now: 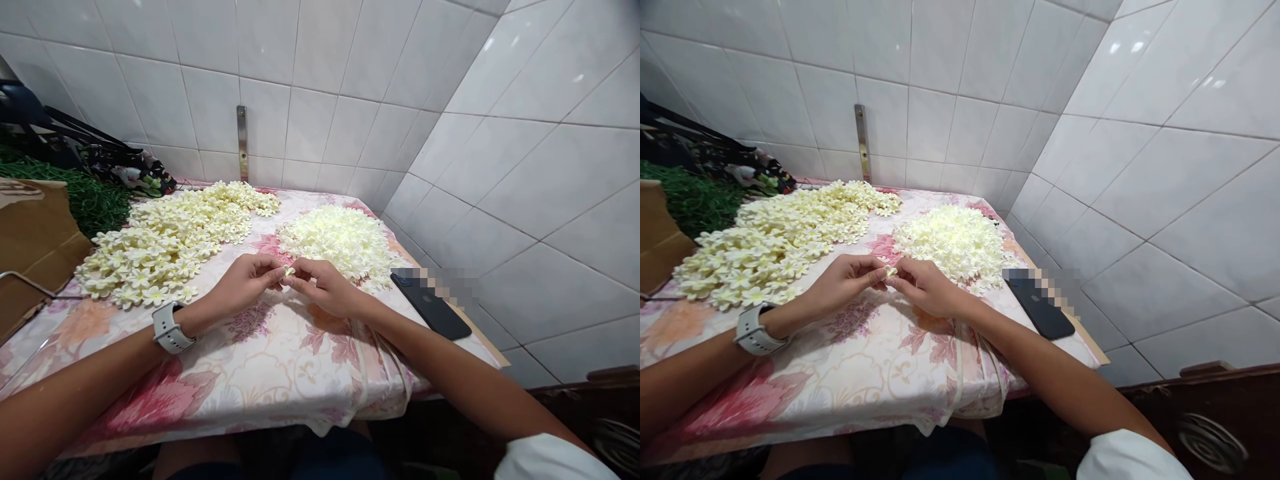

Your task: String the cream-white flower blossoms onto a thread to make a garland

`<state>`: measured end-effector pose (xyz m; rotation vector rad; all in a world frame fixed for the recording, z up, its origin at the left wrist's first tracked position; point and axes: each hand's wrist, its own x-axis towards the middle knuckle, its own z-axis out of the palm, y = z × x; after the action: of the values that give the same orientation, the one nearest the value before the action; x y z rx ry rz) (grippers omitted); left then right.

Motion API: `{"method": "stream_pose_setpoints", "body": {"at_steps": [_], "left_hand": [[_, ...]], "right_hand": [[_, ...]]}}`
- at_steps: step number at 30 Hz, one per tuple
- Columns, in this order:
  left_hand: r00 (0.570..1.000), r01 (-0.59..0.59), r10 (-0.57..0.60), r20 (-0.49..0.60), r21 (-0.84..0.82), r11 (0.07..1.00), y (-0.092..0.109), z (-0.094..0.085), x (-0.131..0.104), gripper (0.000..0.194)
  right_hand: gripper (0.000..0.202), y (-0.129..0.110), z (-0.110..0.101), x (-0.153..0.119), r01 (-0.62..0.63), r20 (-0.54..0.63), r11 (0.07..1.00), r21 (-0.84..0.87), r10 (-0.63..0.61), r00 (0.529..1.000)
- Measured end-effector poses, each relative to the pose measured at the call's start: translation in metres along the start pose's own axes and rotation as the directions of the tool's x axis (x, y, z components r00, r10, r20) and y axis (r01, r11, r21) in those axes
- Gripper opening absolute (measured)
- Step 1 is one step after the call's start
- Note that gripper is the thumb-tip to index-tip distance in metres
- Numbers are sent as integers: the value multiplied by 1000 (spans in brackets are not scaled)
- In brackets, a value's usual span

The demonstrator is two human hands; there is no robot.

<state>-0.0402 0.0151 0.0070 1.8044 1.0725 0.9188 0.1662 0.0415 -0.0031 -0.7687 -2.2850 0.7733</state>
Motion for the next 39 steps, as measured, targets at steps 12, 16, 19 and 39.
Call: {"method": "stream_pose_setpoints", "body": {"at_steps": [12, 16, 19, 39], "left_hand": [[997, 65, -71, -31, -151, 986, -2, 21, -9, 27], [998, 25, -34, -53, -169, 985, -4, 27, -13, 28], [997, -5, -5, -81, -126, 992, -4, 28, -12, 26], [966, 251, -255, 47, -407, 878, 0, 7, -3, 41]], "right_hand": [[32, 1, 6, -2, -32, 28, 986, 166, 28, 999], [28, 0, 10, -2, 3, -22, 995, 98, 0, 1000], [25, -1, 13, -3, 41, -80, 999, 27, -38, 996], [36, 10, 4, 4, -137, -20, 909, 394, 158, 987]]}}
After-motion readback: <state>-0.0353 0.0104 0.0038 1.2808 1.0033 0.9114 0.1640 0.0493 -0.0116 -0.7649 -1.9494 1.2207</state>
